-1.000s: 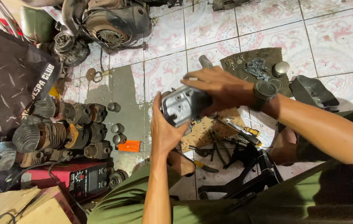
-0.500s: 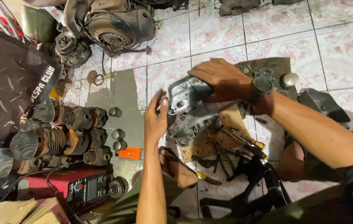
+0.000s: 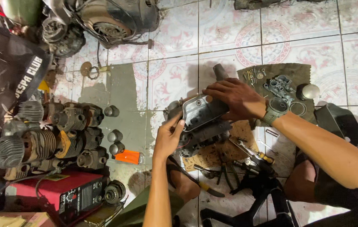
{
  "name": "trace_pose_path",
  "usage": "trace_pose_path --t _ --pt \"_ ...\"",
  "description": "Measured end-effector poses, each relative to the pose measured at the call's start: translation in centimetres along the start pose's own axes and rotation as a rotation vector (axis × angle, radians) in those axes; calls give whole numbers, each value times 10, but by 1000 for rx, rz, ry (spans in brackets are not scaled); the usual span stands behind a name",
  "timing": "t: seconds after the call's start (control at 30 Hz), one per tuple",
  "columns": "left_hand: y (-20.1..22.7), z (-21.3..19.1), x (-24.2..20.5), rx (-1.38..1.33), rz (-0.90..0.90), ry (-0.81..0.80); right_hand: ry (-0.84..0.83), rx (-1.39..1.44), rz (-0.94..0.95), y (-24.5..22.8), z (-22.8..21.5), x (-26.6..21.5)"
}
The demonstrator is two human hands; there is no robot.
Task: The person disassembles a small engine casing, removes a bolt, and cleans the interior surfaces with a cloth. They then place the casing on a wooden block and continue wiping the inside before handling a separate metal component.
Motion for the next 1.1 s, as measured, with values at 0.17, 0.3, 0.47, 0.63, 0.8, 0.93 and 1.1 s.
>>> trace_pose_path --t 0.17,0.3,0.47,0.63,0.8,0.93,1.1 --pt "-10 5 8 0 4 -9 -67 27 -14 3 -1 5" --pt "-6 6 7 32 11 -16 -138 30 -15 7 1 3" --pt "0 6 7 18 42 -14 -160 68 -17 2 -7 -3" --pt "5 7 5 33 68 -8 -154 56 -6 5 1 -5" --pt "8 10 4 -1 49 8 -122 3 -12 1 -14 -8" --pt "6 14 5 16 45 -10 -117 22 -32 0 -17 -9" --pt "5 14 4 -22 17 6 -106 14 -21 4 -9 -11"
Point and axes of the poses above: each hand's wrist, its own x-axis towards the middle knuckle, its own z-axis out of the palm, y = z × x, the point moved 5 cm from there along x, towards the middle knuckle, and after that the axes turned 11 degrees about -y, right-handed, at the moved point
